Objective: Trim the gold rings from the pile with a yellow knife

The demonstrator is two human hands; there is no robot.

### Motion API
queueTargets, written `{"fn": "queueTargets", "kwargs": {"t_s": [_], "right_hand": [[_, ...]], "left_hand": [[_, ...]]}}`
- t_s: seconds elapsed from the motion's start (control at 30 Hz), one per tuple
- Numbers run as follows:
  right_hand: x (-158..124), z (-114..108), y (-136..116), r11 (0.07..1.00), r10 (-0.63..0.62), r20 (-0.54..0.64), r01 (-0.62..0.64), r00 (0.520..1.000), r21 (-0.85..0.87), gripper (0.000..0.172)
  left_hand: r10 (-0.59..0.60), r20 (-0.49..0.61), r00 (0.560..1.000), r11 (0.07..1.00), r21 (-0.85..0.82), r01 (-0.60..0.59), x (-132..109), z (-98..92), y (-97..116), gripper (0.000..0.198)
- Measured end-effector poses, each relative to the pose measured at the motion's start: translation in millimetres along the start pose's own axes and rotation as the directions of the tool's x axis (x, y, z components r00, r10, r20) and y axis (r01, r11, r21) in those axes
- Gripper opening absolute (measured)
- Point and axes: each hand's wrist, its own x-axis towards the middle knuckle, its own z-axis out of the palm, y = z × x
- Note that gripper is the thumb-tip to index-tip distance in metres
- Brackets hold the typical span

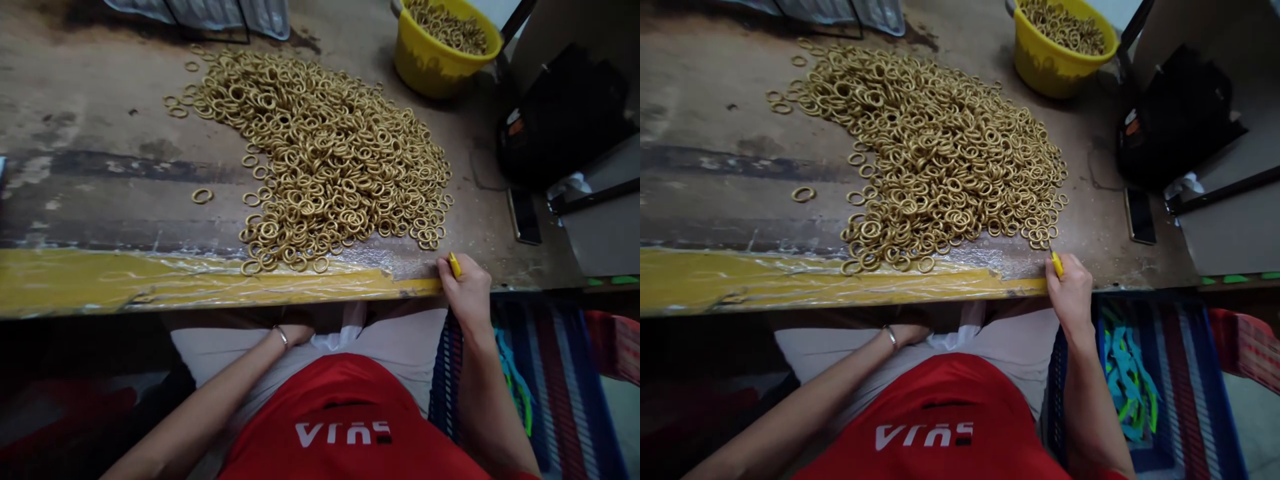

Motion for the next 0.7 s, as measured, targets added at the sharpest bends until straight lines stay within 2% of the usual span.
{"fn": "queueTargets", "kwargs": {"t_s": [0.1, 0.17, 0.23, 0.3, 0.37, 0.43, 0.57, 0.7], "right_hand": [[10, 9, 3, 0.997, -0.047, 0.021, 0.049, 0.999, -0.059, 0.024], [17, 17, -2, 0.992, -0.061, 0.027, 0.063, 0.998, -0.108, 0.023], [24, 25, -9, 0.984, -0.036, 0.016, 0.038, 0.999, -0.177, 0.023], [30, 30, -13, 0.970, 0.015, 0.004, -0.014, 1.000, -0.243, 0.024], [34, 33, -16, 0.958, 0.048, 0.012, -0.043, 0.999, -0.282, 0.022], [36, 33, -21, 0.957, 0.039, 0.046, -0.023, 0.998, -0.290, 0.018], [34, 36, -39, 0.969, -0.062, 0.159, 0.097, 0.985, -0.226, 0.014], [31, 40, -52, 0.989, -0.130, 0.203, 0.141, 0.971, -0.041, 0.016]], "left_hand": [[-0.071, 0.099, 0.993, 0.982, 0.182, 0.052, -9, -2.3, 17, 0.021], [-0.076, 0.130, 0.989, 0.966, 0.257, 0.040, -19, -4.3, 40, 0.019], [-0.002, 0.161, 0.987, 0.960, 0.277, -0.043, -32, -9.3, 71, 0.018], [0.192, 0.225, 0.955, 0.950, 0.200, -0.238, -45, -17.9, 103, 0.024], [0.349, 0.154, 0.924, 0.931, 0.056, -0.361, -53, -28.3, 130, 0.026], [0.396, 0.077, 0.915, 0.916, -0.104, -0.388, -54, -37.7, 147, 0.025], [0.289, -0.073, 0.955, 0.905, -0.306, -0.297, -41, -44.8, 155, 0.023], [0.173, -0.206, 0.963, 0.853, -0.457, -0.251, -33, -40.9, 154, 0.023]]}}
